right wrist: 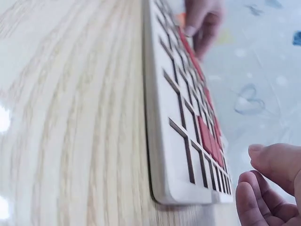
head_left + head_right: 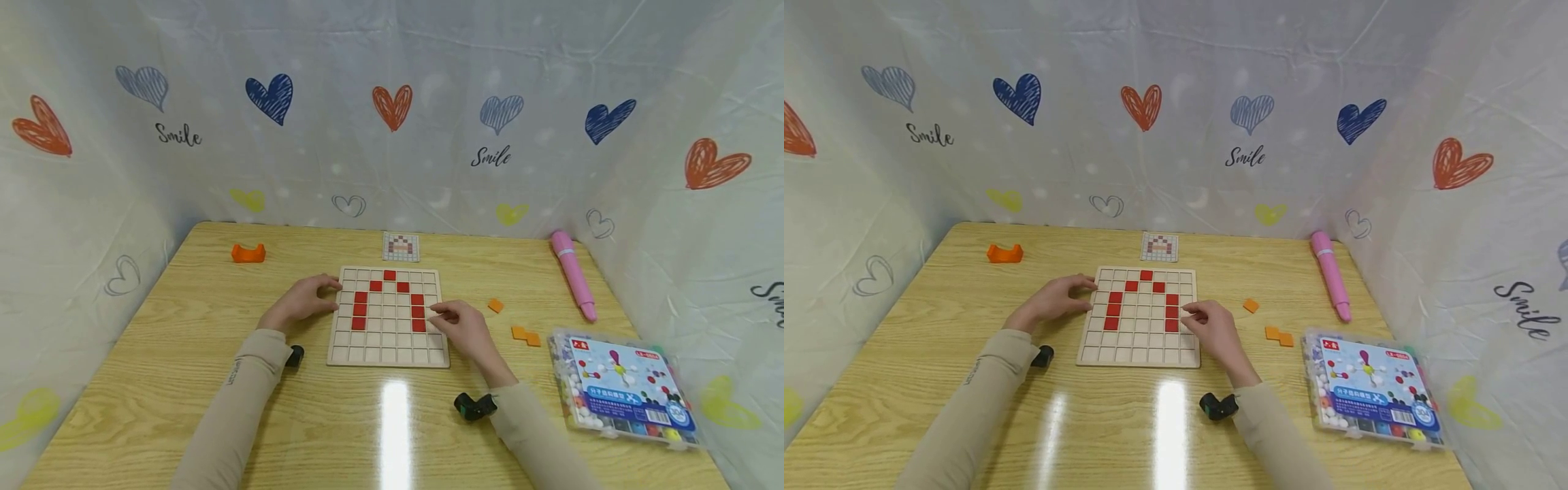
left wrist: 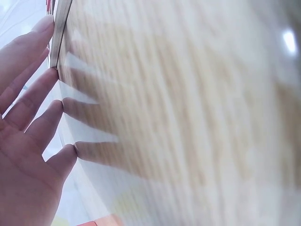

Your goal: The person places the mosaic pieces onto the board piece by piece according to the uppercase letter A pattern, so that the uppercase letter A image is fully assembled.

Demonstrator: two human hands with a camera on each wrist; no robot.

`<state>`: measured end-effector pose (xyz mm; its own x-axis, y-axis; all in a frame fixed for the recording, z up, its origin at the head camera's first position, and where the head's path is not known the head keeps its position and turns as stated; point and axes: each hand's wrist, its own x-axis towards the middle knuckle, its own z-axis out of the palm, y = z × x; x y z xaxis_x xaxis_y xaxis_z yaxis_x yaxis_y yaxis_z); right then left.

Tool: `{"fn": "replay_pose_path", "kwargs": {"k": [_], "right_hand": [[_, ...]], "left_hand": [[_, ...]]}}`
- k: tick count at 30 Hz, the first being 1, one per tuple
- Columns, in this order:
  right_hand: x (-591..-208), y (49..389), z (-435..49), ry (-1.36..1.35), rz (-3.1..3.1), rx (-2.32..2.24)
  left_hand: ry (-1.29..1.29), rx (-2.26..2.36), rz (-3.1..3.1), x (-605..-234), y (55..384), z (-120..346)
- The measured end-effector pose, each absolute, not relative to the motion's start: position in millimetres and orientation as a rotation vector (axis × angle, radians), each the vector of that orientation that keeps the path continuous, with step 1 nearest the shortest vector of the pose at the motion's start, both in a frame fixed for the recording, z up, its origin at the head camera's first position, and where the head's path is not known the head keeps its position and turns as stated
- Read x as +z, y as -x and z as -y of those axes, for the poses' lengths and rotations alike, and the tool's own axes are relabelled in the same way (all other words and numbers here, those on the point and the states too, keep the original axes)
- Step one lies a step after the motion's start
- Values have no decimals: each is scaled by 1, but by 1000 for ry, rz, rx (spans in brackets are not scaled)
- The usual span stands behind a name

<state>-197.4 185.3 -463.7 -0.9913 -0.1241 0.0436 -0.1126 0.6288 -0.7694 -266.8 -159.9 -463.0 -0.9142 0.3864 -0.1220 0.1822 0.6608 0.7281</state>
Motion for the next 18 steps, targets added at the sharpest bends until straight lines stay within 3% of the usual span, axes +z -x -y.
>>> {"fn": "replay_pose_path", "kwargs": {"k": [18], "right_hand": [[-476,194,-254,-357,-2766,-1634]], "left_hand": [[-480,1082,-2623,-464,269,160]]}}
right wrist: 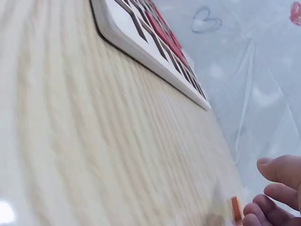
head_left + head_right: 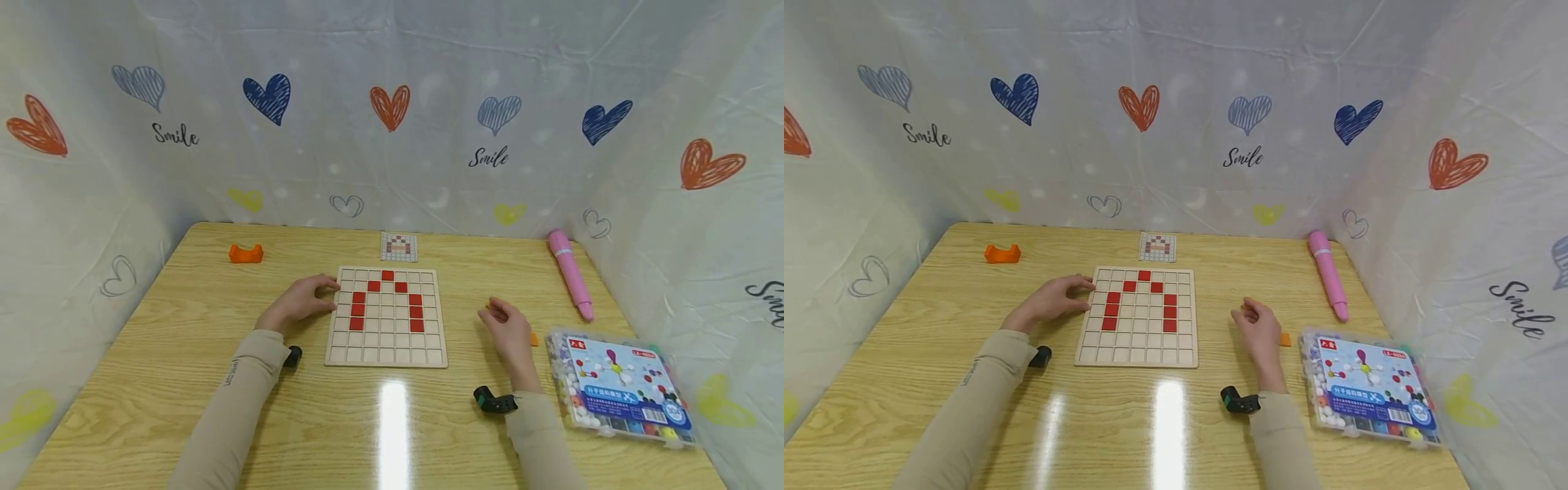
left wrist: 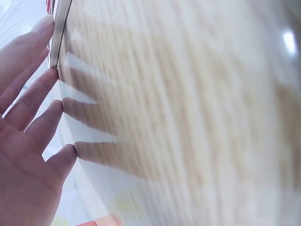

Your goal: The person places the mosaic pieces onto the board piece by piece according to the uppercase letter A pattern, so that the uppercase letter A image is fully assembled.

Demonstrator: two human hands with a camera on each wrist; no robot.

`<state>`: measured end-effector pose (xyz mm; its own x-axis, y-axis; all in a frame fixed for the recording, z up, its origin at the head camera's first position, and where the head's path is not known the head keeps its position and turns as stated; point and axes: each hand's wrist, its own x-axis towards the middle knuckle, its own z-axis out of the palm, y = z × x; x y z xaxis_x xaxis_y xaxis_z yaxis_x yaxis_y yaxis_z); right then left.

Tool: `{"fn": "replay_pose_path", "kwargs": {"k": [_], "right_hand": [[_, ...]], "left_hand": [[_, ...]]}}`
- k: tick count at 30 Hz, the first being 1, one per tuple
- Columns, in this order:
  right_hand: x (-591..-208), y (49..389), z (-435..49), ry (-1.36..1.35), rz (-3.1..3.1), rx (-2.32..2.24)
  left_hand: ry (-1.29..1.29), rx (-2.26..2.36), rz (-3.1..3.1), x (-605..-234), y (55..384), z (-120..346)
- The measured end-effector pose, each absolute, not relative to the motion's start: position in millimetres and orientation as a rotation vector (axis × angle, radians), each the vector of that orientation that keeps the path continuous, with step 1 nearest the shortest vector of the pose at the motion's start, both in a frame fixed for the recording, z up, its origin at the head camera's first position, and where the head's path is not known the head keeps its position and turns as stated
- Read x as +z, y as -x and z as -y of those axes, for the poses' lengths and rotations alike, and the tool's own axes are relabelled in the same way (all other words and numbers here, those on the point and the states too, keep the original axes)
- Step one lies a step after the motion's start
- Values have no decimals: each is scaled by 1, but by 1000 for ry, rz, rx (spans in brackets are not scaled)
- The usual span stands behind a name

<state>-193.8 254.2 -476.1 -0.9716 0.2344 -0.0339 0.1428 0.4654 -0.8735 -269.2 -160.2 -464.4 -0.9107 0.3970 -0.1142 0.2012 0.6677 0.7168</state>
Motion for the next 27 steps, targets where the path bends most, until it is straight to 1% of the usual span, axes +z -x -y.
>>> {"fn": "replay_pose_path", "kwargs": {"k": [8,19,24,27], "right_hand": [[-470,209,-276,363,2692,1413],[-471,222,-273,76,2904,1217],[-476,223,-268,-41,2896,1267],[-476,223,-266,-56,2885,1292]], "left_hand": [[-476,1079,-2624,-463,269,160],[-500,1072,-2624,-465,269,161],[-497,1075,-2625,-465,271,161],[-497,1069,-2630,-465,271,161]]}}
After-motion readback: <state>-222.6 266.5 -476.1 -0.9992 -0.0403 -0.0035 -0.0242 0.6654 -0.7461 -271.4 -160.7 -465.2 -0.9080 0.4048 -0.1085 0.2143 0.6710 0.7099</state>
